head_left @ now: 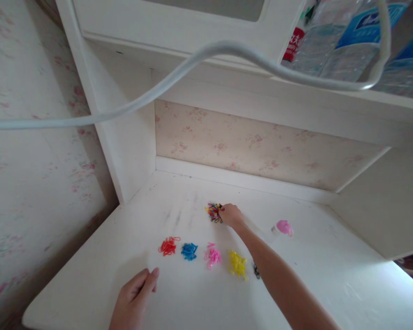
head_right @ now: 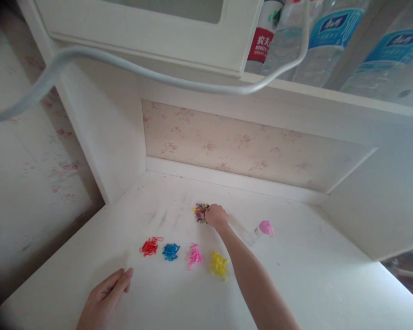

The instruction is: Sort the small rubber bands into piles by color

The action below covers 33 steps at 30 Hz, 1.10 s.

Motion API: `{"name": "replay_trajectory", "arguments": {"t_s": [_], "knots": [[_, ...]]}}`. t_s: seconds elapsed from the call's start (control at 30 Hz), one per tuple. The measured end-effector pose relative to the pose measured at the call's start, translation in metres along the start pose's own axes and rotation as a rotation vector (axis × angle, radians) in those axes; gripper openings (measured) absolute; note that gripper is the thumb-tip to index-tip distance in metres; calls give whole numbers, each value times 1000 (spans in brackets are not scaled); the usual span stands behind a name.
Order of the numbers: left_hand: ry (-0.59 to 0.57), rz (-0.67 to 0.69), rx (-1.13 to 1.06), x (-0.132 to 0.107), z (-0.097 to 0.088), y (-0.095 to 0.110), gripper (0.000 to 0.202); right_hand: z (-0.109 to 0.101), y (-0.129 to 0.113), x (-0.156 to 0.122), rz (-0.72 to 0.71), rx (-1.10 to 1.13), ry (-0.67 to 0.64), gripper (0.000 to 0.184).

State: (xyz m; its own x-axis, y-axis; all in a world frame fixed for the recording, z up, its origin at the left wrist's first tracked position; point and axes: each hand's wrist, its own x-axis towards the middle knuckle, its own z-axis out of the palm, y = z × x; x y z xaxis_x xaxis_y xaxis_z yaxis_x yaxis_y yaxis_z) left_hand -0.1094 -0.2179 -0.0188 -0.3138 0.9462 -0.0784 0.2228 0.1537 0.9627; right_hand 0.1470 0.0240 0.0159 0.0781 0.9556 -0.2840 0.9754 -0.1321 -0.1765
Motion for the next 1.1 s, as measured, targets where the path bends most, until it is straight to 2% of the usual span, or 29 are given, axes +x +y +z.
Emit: {"name": "replay_trajectory", "arguments": {"t_s": [0.23,0.47,0.6,0.73,0.87,1.0,1.1], "knots": [[-12,46,66,0,-1,-7,44,-3,-3,-5,-20,62,51,30],[-4,51,116,-4,-2,-3,45,-12,5,-24,-76,223,219,28],[10,60,160,-6,-1,-2,46,-14,26,-49,-112,329,323,34],[0,98,224,-7,1,-2,45,-11,59,-88,-171,399,364,37],[3,105,287,-6,5,1,44,1,88,-120,-238,433,310,33],[-7,109,348,-6,11,6,43,10,105,-135,-302,455,206,23],[-4,109,382,-7,13,6,43,11,117,-141,-279,508,204,29]]}}
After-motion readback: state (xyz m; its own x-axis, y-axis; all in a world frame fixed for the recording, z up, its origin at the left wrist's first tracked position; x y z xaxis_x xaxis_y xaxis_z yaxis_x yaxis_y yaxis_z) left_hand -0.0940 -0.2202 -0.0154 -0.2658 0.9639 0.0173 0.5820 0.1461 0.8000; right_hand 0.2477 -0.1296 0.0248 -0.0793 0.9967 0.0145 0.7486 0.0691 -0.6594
